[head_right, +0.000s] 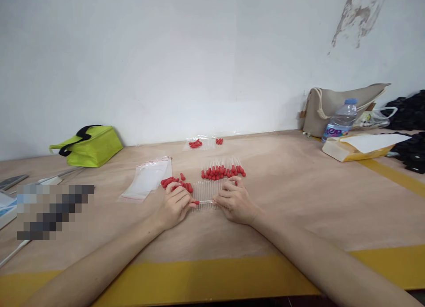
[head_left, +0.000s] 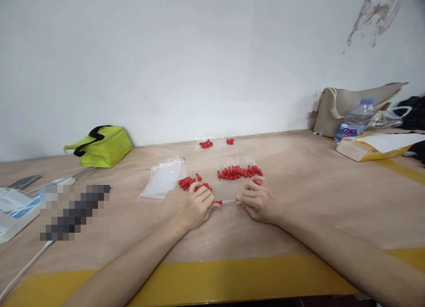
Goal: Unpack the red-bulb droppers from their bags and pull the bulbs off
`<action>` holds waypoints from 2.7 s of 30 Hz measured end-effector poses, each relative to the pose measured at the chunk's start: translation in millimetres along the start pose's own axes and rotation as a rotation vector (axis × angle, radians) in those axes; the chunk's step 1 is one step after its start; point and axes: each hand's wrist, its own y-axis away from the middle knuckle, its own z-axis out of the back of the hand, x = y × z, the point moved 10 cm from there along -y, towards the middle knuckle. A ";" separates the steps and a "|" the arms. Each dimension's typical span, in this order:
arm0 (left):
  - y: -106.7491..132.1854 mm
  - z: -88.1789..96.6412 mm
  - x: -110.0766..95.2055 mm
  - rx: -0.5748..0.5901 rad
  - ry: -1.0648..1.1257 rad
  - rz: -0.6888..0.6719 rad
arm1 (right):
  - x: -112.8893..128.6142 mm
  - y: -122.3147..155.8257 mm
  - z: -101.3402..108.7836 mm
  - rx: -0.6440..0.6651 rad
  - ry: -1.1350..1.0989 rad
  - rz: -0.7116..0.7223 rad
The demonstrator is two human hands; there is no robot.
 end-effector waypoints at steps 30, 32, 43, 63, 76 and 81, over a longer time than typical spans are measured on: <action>65.5 -4.3 190.5 -0.018 0.182 0.987 | -9.4 -39.2 -29.3 -0.016 0.120 -0.234; 64.4 -9.4 188.9 0.031 0.177 0.974 | -7.3 -38.5 -31.5 0.007 0.114 -0.241; 60.3 -13.7 181.9 0.138 0.198 0.941 | 4.0 -33.8 -40.5 0.157 0.037 -0.230; -39.8 -67.3 125.5 0.524 -0.081 0.862 | -69.8 -3.6 3.0 -0.023 0.037 -0.509; -47.6 -65.0 131.7 0.463 -0.179 0.875 | -66.6 6.5 5.3 -0.070 0.028 -0.506; -37.2 -7.4 77.9 0.194 -0.216 0.492 | -55.7 5.4 13.3 -0.184 0.016 -0.445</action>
